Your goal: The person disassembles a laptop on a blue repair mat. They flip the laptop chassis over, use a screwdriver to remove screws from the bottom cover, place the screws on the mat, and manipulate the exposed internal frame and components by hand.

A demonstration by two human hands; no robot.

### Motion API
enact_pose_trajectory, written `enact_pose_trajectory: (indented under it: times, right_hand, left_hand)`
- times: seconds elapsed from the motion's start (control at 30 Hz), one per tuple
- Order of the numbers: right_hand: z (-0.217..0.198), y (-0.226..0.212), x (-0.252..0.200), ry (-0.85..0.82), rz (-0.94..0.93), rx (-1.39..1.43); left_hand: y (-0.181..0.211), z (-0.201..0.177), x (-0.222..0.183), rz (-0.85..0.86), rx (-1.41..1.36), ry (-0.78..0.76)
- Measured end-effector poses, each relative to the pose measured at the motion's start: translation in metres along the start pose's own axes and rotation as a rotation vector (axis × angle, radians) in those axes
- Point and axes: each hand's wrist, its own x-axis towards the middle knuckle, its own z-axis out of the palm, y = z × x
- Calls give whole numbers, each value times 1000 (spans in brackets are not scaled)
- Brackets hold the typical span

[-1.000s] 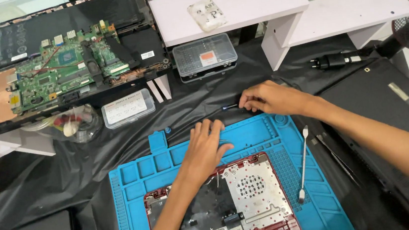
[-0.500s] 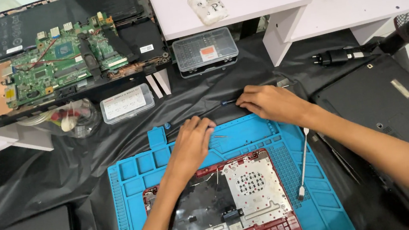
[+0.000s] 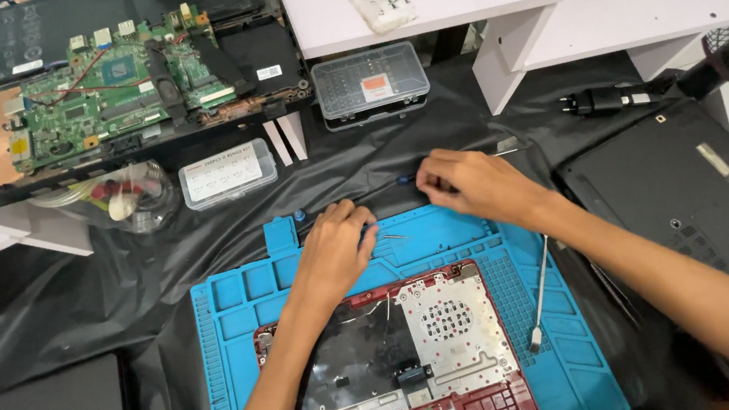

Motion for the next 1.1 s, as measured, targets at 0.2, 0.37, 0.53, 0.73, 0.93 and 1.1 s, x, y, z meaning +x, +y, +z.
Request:
enact_pose_trajectory:
  times: [0.2,0.37,0.53,0.73,0.93,1.1]
  right_hand:
    - [13,-9,-26,-18,359,972]
    - [13,-26,-50,-106,515,1445]
    - [17,-37,-56,-177,462,1692]
    - [22,-45,-53,-250,333,1786]
    - [21,-47,-51,-225,303,1780]
    - [20,-38,-42,-49,448,962]
  left_hand:
    - [-12,-8,-5,3,-55,-26]
    - [-17,-14,-7,-21,-65,-46]
    - [-17,-9,-10,3,-10,45]
    - [-21,-3,-8,15,38,80]
    - [-28,1,-8,34,63,118]
    - [-25,-3,-8,26,74,79]
